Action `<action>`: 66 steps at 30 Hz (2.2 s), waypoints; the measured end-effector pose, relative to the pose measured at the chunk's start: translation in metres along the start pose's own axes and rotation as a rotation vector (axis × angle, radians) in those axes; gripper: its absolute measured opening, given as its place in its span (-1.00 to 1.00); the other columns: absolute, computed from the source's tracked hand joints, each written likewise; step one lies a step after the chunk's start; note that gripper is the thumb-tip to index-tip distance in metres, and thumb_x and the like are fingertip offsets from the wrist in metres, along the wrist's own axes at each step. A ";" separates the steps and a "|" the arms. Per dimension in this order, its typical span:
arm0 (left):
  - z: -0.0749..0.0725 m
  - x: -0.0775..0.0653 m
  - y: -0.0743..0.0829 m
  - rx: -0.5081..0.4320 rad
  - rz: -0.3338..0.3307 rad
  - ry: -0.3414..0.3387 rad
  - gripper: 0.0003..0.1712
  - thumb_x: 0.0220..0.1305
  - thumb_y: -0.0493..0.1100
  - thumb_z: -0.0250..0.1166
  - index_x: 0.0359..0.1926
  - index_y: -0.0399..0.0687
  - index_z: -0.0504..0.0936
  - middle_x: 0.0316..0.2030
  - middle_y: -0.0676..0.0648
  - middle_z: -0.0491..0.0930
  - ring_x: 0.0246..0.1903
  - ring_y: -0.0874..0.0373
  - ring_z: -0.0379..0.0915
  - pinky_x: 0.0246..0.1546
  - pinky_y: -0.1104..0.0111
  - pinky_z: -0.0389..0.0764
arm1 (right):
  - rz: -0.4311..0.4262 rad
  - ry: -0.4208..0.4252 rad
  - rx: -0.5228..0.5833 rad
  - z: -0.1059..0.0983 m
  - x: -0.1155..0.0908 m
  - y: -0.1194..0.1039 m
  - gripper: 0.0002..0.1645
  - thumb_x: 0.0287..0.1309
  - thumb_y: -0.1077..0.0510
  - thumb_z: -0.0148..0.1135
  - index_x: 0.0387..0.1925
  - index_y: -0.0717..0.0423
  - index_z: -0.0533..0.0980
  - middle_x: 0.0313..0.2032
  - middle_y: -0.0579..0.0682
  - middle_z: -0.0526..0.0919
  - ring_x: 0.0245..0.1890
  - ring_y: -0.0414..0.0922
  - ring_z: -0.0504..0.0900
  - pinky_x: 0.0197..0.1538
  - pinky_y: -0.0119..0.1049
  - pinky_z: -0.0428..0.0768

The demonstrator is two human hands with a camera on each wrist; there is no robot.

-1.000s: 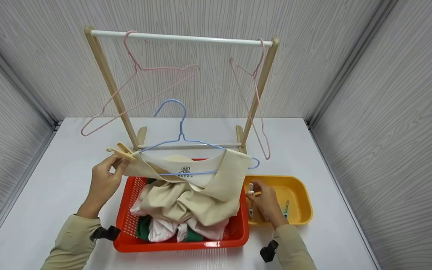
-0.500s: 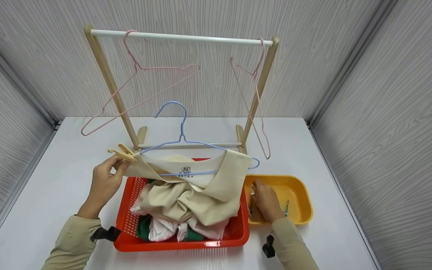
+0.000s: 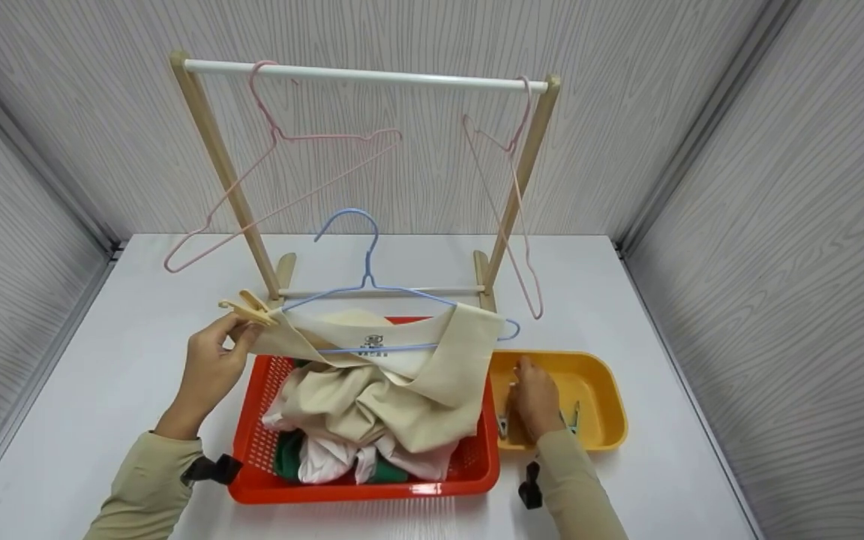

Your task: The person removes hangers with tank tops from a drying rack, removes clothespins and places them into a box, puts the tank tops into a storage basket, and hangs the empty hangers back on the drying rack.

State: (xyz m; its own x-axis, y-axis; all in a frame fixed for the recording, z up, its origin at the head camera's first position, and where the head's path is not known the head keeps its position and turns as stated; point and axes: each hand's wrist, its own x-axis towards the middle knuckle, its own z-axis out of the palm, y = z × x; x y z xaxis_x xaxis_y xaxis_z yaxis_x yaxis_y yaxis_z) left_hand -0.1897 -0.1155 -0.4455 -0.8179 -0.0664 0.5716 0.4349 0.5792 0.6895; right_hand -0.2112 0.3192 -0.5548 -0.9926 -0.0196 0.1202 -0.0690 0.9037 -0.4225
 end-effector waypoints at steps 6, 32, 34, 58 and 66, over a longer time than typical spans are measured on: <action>0.001 0.000 0.001 -0.003 0.002 -0.003 -0.93 0.21 -0.35 0.29 -0.27 -0.25 0.64 -0.49 -0.13 0.62 -0.49 0.23 0.40 -0.43 0.45 0.44 | 0.047 -0.021 0.005 0.006 0.001 0.001 -0.67 0.12 0.33 0.23 -0.05 0.31 0.47 -0.19 0.31 0.68 -0.23 0.19 0.67 -0.08 0.10 0.64; 0.001 0.000 0.000 0.005 -0.010 0.001 -0.93 0.22 -0.32 0.29 -0.27 -0.24 0.66 -0.48 -0.12 0.62 -0.49 0.21 0.42 -0.42 0.43 0.46 | 0.097 -0.074 0.073 -0.007 -0.009 -0.008 -0.64 0.17 0.29 0.25 -0.01 0.39 0.51 -0.10 0.35 0.65 -0.09 0.22 0.63 0.05 0.10 0.60; 0.001 0.000 0.000 0.008 -0.010 0.004 -0.94 0.22 -0.32 0.30 -0.28 -0.23 0.66 -0.50 -0.12 0.62 -0.50 0.22 0.41 -0.43 0.43 0.44 | 0.099 -0.076 0.080 -0.009 -0.010 -0.009 -0.63 0.17 0.29 0.25 0.00 0.39 0.50 -0.10 0.35 0.65 -0.09 0.22 0.63 0.06 0.09 0.60; 0.003 0.000 -0.003 -0.008 -0.007 0.010 -0.93 0.20 -0.34 0.30 -0.28 -0.22 0.66 -0.52 -0.11 0.60 -0.50 0.28 0.33 -0.44 0.45 0.39 | -0.041 0.129 0.119 -0.048 -0.026 -0.052 -0.82 0.09 0.34 0.31 -0.26 0.39 0.59 -0.27 0.33 0.71 -0.24 0.22 0.71 -0.09 0.06 0.66; 0.003 0.000 -0.004 -0.006 -0.004 0.013 -0.96 0.22 -0.33 0.29 -0.31 -0.24 0.65 -0.55 -0.10 0.55 -0.51 0.29 0.30 -0.45 0.48 0.36 | -0.120 0.195 0.093 -0.060 -0.031 -0.063 -0.86 0.05 0.36 0.33 -0.30 0.36 0.60 -0.32 0.28 0.73 -0.29 0.17 0.71 -0.14 0.05 0.67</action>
State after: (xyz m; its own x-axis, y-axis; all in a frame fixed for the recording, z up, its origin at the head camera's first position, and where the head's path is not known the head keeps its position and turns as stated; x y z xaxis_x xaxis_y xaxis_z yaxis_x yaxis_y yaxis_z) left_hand -0.1927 -0.1154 -0.4502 -0.8148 -0.0794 0.5743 0.4336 0.5741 0.6945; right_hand -0.1698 0.2888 -0.4780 -0.9389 -0.0335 0.3424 -0.2036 0.8565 -0.4743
